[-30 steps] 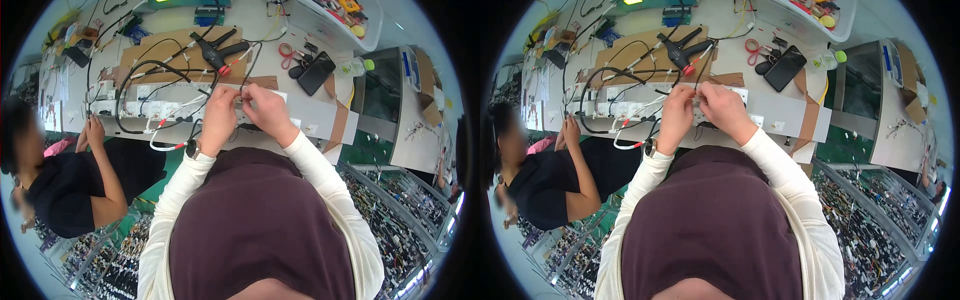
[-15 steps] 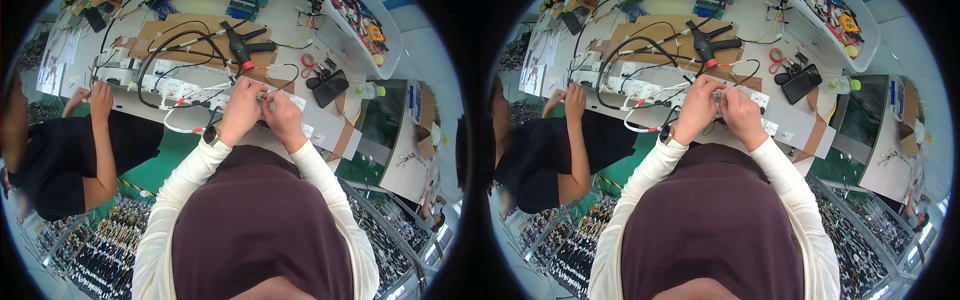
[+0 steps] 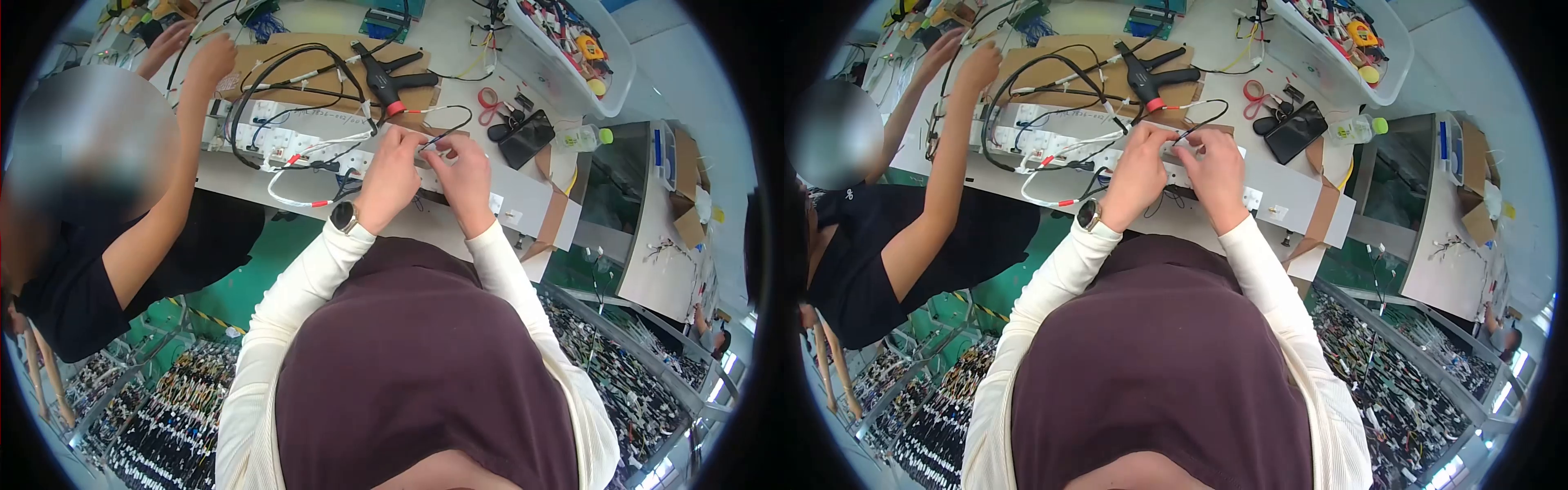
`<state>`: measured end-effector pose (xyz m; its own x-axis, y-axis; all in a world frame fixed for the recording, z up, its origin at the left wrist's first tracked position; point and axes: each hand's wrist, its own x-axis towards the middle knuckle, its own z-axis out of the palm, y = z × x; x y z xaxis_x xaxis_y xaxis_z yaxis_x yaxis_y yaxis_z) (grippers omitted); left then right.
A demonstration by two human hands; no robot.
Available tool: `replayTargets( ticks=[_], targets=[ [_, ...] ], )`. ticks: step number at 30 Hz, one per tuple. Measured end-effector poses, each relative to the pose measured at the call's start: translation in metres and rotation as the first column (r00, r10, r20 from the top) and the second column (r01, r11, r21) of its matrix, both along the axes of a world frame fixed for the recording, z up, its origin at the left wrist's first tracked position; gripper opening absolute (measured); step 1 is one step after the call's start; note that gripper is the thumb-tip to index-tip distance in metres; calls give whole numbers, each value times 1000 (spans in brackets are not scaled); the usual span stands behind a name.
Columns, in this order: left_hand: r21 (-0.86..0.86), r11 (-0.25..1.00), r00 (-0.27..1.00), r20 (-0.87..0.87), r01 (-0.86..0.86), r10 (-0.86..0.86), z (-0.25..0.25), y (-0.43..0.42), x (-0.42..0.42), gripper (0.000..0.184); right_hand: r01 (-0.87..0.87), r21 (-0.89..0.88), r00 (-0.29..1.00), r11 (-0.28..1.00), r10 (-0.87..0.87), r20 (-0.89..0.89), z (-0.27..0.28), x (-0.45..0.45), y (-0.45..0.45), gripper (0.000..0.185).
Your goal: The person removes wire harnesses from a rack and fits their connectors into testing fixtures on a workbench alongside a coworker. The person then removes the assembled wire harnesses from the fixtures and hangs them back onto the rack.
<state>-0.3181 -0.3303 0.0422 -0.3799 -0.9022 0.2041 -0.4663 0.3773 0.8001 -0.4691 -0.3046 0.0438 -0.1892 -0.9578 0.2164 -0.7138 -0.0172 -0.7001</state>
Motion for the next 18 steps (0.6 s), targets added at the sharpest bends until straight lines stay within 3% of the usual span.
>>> replayTargets(
  ticks=[4,8,10,12,14,16,18],
  targets=[
    [52,999,999,53,4,-6,4,19,-3,49,-59,-105,991,993,45,-126,-6,11,1,15],
    [-109,993,997,60,-48,55,0,51,6,59,-44,-166,986,985,16,-168,3,16,6,15],
    [-68,992,992,-56,107,-111,13,65,23,56,-70,-157,973,985,33,-228,8,14,6,16],
    [-147,982,990,-49,122,-130,16,73,44,46,-73,-182,967,981,25,-254,3,14,4,16],
    [95,950,952,50,297,-303,14,78,75,31,-120,-148,949,982,70,-308,-1,14,4,15],
    [93,958,959,66,270,-277,13,87,97,26,-113,-198,946,974,45,-322,-2,14,5,15],
    [94,966,966,74,240,-248,7,98,118,20,-173,-115,913,978,115,-392,1,9,4,16]
  ],
)
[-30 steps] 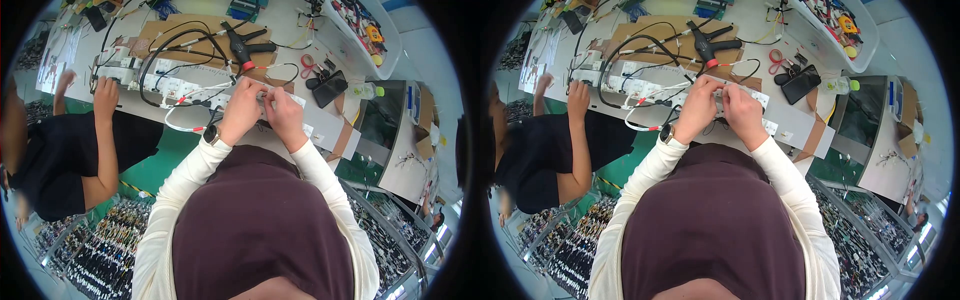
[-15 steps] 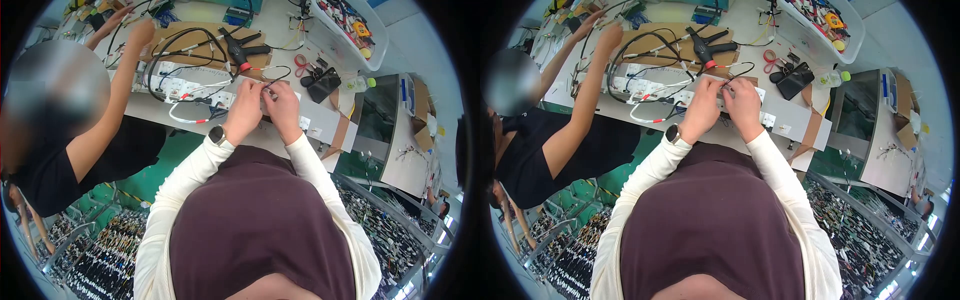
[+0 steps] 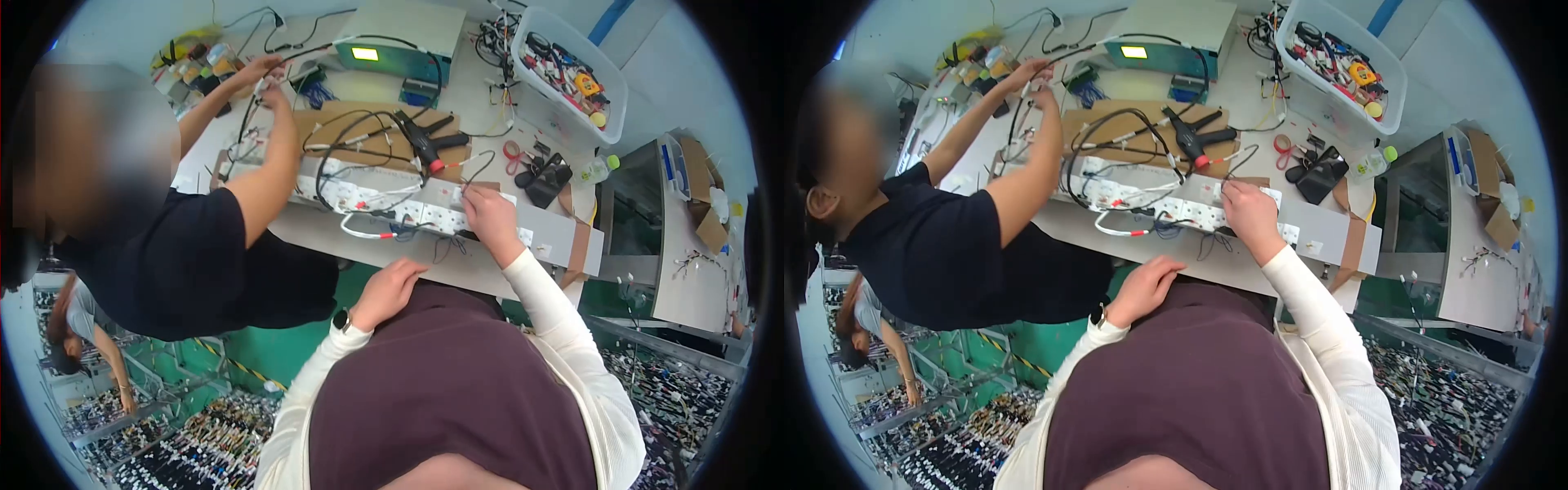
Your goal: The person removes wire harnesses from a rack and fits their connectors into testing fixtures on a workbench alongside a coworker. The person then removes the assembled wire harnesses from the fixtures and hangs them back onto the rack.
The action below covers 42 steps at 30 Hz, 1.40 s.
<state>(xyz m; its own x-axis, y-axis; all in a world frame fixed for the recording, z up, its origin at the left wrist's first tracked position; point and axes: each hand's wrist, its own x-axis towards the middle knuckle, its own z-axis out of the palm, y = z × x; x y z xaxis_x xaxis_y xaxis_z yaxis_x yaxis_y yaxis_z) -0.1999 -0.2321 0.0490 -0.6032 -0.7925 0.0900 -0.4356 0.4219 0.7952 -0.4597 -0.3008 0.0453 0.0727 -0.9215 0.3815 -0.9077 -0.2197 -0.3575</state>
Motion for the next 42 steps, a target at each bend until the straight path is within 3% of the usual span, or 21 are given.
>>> replayTargets(
  ticks=[5,10,16,22,26,30,36,38,42],
  targets=[
    [63,984,986,5,-168,168,-8,22,40,19,3,67,1000,998,-5,30,6,1,0,16],
    [73,975,978,22,-208,207,-10,30,58,20,95,66,995,993,-96,16,5,15,2,15],
    [45,990,988,85,-135,130,-15,38,71,20,185,43,982,982,-184,-30,4,28,3,9],
    [96,995,987,159,-34,18,-35,54,90,24,320,28,936,947,-320,145,-4,36,12,13],
    [107,993,971,239,-39,13,-54,63,103,27,224,26,959,974,-225,174,-12,19,8,19],
    [87,988,953,284,-130,100,-56,75,128,30,129,-8,978,992,-126,165,-9,11,4,22],
    [87,939,927,211,-333,309,-71,101,165,28,210,26,973,977,-212,92,-3,20,-5,26],
    [129,903,891,268,-410,367,-78,111,173,30,265,160,935,951,-294,197,-3,20,-6,24],
    [177,875,867,319,-450,382,-91,123,185,32,248,189,903,950,-297,311,-18,6,-12,22]
  ],
)
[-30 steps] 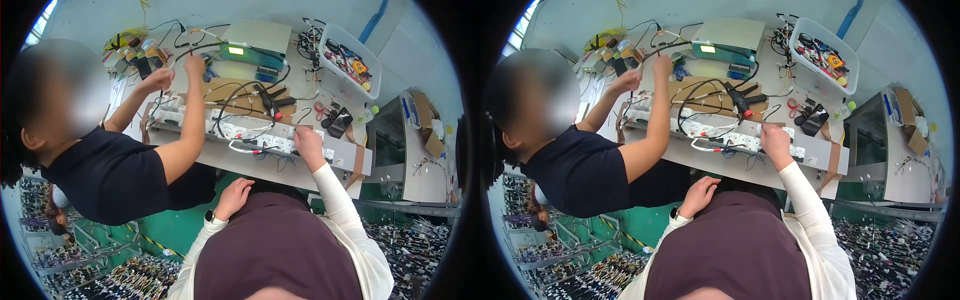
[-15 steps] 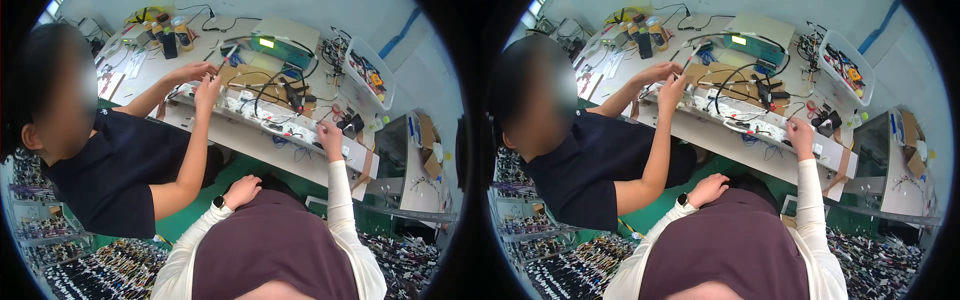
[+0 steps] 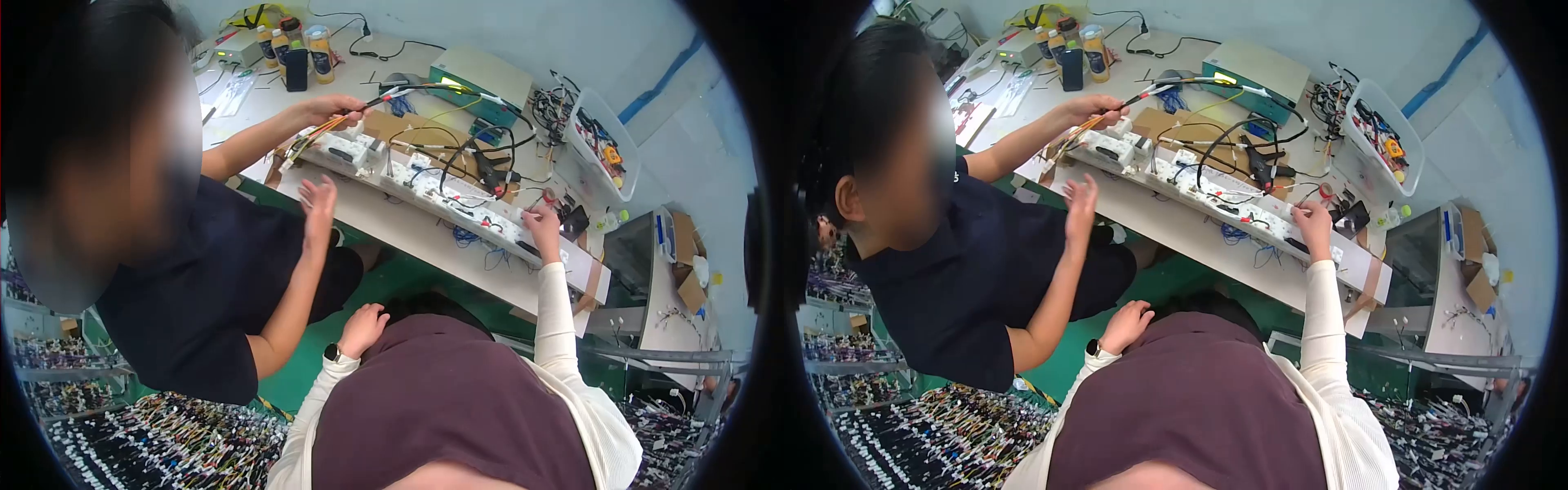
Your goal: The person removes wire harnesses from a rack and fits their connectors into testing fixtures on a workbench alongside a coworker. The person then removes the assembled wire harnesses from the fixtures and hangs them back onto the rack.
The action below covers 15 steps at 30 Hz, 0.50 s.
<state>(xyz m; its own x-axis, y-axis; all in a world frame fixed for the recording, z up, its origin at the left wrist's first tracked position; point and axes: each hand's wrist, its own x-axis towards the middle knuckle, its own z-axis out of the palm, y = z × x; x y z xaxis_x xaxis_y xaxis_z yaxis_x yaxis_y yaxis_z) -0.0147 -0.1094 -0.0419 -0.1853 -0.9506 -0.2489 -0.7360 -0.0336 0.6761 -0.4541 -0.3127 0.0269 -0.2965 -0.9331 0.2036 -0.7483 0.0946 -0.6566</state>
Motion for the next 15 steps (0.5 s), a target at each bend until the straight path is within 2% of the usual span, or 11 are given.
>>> replayTargets(
  ticks=[2,3,4,6,8,11,15],
  targets=[
    [2,1000,1000,-4,25,-25,-2,2,2,33,-117,90,932,989,78,355,-3,-11,-8,22],
    [-2,999,999,11,50,-50,-6,3,2,34,-156,144,896,977,79,436,-2,-17,-10,28],
    [-5,997,997,23,76,-76,-9,3,1,34,-135,143,902,980,62,428,-4,-19,-12,28],
    [3,991,991,30,132,-132,-15,3,-2,34,-174,109,938,979,131,320,-12,-22,-11,35],
    [-21,986,985,48,167,-166,-17,-3,-10,34,-137,105,975,985,115,187,-16,-18,-13,38],
    [-11,971,965,112,239,-236,-30,-6,-18,35,-116,77,974,990,98,206,-26,-18,-14,35],
    [-24,959,950,146,282,-275,-31,-12,-31,36,-137,-23,987,990,139,86,12,6,8,27]
  ],
)
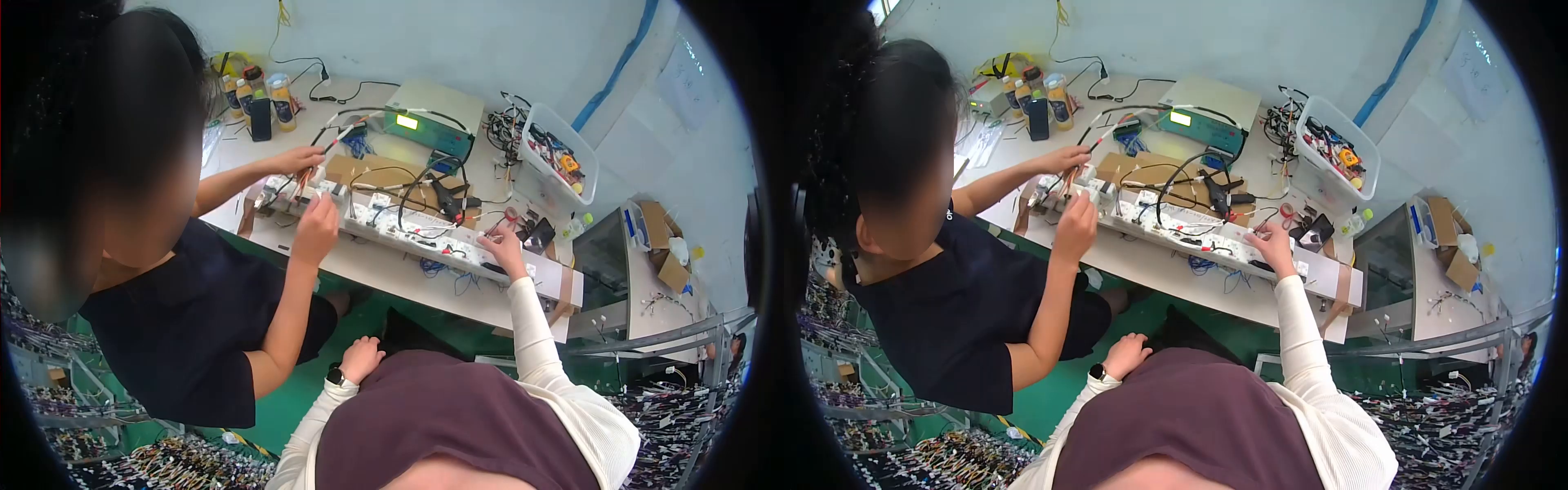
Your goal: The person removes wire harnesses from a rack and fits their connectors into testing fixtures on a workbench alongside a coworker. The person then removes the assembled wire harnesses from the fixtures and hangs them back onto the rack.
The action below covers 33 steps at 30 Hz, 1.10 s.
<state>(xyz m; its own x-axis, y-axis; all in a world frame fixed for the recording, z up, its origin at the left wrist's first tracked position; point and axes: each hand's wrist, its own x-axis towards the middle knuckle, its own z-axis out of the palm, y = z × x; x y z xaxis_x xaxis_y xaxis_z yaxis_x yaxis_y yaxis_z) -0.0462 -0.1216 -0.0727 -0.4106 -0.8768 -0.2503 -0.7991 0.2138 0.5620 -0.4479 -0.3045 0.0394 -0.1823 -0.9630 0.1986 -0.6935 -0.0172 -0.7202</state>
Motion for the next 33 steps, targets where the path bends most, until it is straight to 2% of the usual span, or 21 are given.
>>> replayTargets(
  ticks=[1,3,9,14,16,17,18,20,23,24,25,27,29,31,33],
  targets=[
    [-15,1000,1000,1,-8,8,1,0,-2,36,4,-5,1000,1000,-4,4,0,-1,2,27],
    [-41,999,1000,6,-14,15,-2,-5,-4,36,67,109,974,992,-88,208,-1,-1,-1,25],
    [19,999,999,-26,-32,33,-17,3,-4,36,30,118,960,993,-61,273,0,-4,-5,19],
    [38,996,995,60,-77,75,-6,-4,-5,37,30,121,945,992,-68,321,-12,-7,-7,15],
    [42,997,996,60,-65,63,-6,-8,-7,38,60,-215,996,975,-72,-46,-13,3,0,15],
    [50,998,997,61,-48,45,-7,-9,-8,39,54,-212,997,976,-65,-44,-14,4,0,15],
    [56,997,997,65,-54,50,-1,-10,-11,39,56,-239,983,969,-95,-155,-17,5,1,15],
    [-50,997,997,-51,-52,49,12,-13,-14,43,8,-333,940,943,-121,-320,-20,5,3,13],
    [-135,990,997,-72,-41,32,17,-24,-14,47,19,-342,944,939,-130,-304,-19,6,4,13],
    [-133,990,997,-64,-39,31,21,-31,-14,47,50,-298,968,953,-120,-222,-17,6,5,14],
    [-203,979,994,-112,-32,9,28,-41,-14,47,55,-296,969,954,-122,-215,-13,6,6,14],
    [-323,946,988,-149,-21,-29,34,-67,-11,46,92,-118,995,989,-87,52,-3,3,3,19],
    [-389,921,988,-152,-33,-29,38,-102,-8,45,98,-76,992,992,-91,90,-4,-5,-5,22],
    [-432,899,988,-155,-76,9,28,-138,-18,45,51,48,997,998,-53,59,4,-7,-9,22],
    [-471,875,985,-168,-115,39,26,-150,-40,45,47,67,996,997,-52,67,4,-11,-14,23]
  ],
)
